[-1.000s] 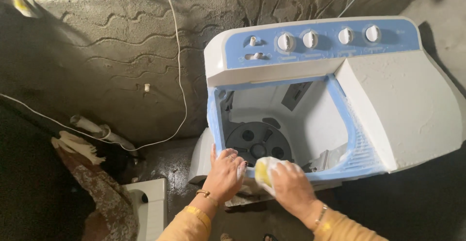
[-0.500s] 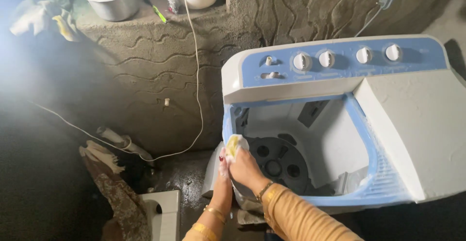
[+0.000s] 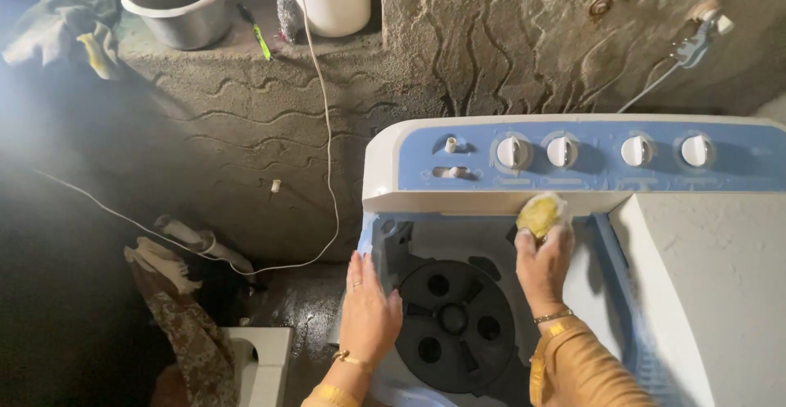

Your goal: Cleaning the exterior and interior components of a top-loading washing machine using a cloth and soapy water.

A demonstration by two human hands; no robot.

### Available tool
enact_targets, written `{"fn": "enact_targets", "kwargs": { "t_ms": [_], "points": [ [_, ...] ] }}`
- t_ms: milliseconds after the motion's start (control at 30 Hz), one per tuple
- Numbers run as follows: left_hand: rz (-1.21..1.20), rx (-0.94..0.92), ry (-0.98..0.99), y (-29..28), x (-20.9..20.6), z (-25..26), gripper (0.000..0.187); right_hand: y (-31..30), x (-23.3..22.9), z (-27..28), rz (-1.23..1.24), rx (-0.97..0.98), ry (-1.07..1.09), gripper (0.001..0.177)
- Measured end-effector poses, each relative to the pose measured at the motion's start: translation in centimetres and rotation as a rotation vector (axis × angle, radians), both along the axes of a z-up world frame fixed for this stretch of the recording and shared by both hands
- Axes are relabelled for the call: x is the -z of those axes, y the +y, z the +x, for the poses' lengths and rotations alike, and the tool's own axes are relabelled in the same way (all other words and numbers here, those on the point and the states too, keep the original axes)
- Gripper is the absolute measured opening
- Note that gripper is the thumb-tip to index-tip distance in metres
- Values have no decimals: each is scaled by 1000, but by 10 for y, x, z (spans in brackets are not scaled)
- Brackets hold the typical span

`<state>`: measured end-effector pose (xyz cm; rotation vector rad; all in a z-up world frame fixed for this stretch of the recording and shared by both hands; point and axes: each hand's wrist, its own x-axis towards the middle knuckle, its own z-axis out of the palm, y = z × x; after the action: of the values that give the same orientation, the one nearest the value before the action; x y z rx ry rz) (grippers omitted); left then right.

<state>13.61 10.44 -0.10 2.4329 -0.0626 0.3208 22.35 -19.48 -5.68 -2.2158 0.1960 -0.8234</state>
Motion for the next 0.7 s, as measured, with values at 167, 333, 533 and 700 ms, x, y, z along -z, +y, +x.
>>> {"fn": "enact_targets", "kwargs": {
  "t_ms": [167,333,533,700],
  "points": [
    [243,-68,-6,-3,26,34,72,80,-12,20,-451,-150,-56,30],
    [374,-75,47,-5,15,42,77,158,-19,39,-726,-574,-280,27],
    [319,-86,196,-9,-5,42,79,37,-17,33,-765,-530,-171,25],
    [308,-66,124,-7,7,44,83,-56,-23,19,-587,-27,-203,19]
  ]
}}
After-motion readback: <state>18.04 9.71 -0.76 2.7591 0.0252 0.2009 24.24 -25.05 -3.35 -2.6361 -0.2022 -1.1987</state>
